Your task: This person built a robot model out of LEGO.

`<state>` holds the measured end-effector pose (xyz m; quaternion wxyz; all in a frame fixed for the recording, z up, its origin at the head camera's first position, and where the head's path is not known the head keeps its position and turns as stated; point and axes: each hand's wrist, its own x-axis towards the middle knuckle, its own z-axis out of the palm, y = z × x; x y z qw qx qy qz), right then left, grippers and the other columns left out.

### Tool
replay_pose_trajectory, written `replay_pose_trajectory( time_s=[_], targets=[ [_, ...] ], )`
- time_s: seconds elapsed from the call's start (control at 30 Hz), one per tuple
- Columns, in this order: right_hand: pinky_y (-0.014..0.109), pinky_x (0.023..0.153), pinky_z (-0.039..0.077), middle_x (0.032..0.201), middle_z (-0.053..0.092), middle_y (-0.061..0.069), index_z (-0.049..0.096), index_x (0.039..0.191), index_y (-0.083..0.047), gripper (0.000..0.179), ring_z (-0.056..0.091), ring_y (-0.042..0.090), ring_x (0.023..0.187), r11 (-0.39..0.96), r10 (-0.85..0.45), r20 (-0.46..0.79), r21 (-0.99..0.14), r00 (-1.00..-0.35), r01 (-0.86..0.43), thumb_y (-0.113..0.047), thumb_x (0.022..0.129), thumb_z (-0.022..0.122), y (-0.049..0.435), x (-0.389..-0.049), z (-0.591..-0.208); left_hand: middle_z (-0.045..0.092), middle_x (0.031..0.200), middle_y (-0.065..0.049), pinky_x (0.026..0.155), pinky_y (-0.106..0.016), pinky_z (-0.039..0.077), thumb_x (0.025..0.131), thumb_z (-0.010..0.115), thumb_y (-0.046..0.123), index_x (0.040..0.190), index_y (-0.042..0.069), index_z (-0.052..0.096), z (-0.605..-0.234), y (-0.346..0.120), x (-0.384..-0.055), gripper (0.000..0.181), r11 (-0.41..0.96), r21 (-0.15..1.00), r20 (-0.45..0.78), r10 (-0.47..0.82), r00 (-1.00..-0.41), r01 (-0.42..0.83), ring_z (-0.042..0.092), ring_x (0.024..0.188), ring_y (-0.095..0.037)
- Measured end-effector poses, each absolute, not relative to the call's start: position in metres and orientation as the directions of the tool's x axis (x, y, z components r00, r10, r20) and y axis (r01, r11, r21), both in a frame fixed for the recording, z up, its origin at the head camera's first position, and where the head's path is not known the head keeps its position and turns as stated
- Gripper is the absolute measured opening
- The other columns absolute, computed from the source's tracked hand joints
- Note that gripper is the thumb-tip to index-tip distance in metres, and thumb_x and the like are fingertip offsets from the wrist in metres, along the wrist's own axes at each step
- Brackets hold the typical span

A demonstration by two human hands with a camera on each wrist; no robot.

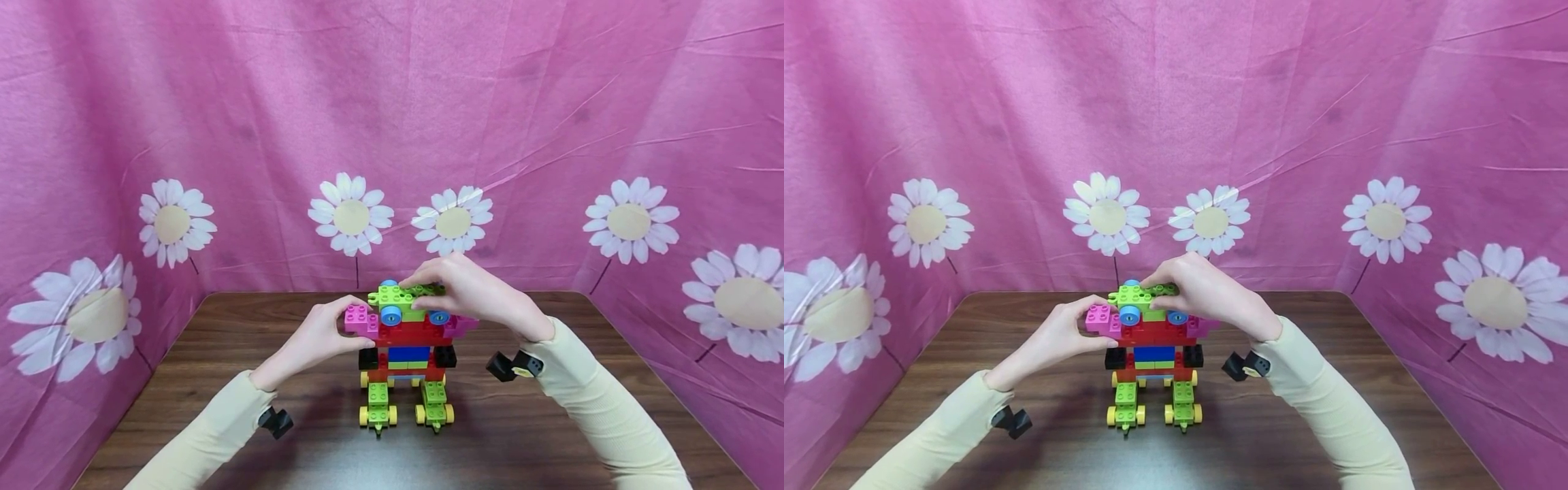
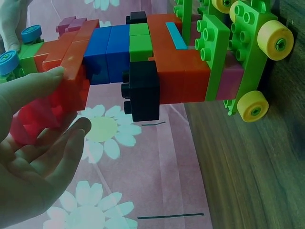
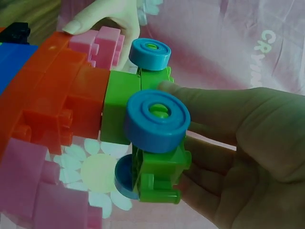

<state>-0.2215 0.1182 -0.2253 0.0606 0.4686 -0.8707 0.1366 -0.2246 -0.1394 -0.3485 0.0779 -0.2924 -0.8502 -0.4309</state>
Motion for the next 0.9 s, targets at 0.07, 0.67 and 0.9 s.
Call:
replay_pose_trajectory(
  time_s=[0.07,0.67,0.9],
  targets=[
    [0.018,0.068,0.055,0.112,0.076,0.01,0.073,0.118,-0.006,0.037,0.073,0.016,0.088,0.519,-0.8,0.242,-0.178,-0.549,-0.836,-0.017,0.083,0.079,0.1174,-0.2211,-0.2257,0.074,0.099,0.0,0.075,-0.022,0.055,0.076,0.087,0.025,0.116,0.013,0.064,-0.3478,-0.1396,-0.2239,0.047,0.461,0.692,0.377,0.425,-0.823,0.555,0.065,0.085,-0.009],
    [0.017,0.07,0.056,0.112,0.075,0.01,0.072,0.119,-0.005,0.039,0.073,0.019,0.093,0.511,-0.81,0.228,-0.177,-0.54,-0.841,-0.018,0.082,0.08,0.1175,-0.2226,-0.2236,0.074,0.097,0.002,0.074,-0.022,0.055,0.075,0.087,0.023,0.114,0.014,0.064,-0.3451,-0.1399,-0.2222,0.045,0.469,0.693,0.37,0.42,-0.829,0.547,0.065,0.084,-0.008],
    [0.017,0.063,0.051,0.115,0.075,0.01,0.071,0.121,-0.006,0.037,0.072,0.016,0.091,0.499,-0.83,0.198,-0.153,-0.521,-0.853,-0.017,0.087,0.076,0.1216,-0.2233,-0.2228,0.073,0.095,0.003,0.073,-0.023,0.055,0.076,0.086,0.024,0.113,0.015,0.065,-0.3458,-0.1395,-0.2215,0.044,0.477,0.693,0.358,0.423,-0.833,0.54,0.064,0.082,-0.008]
  ],
)
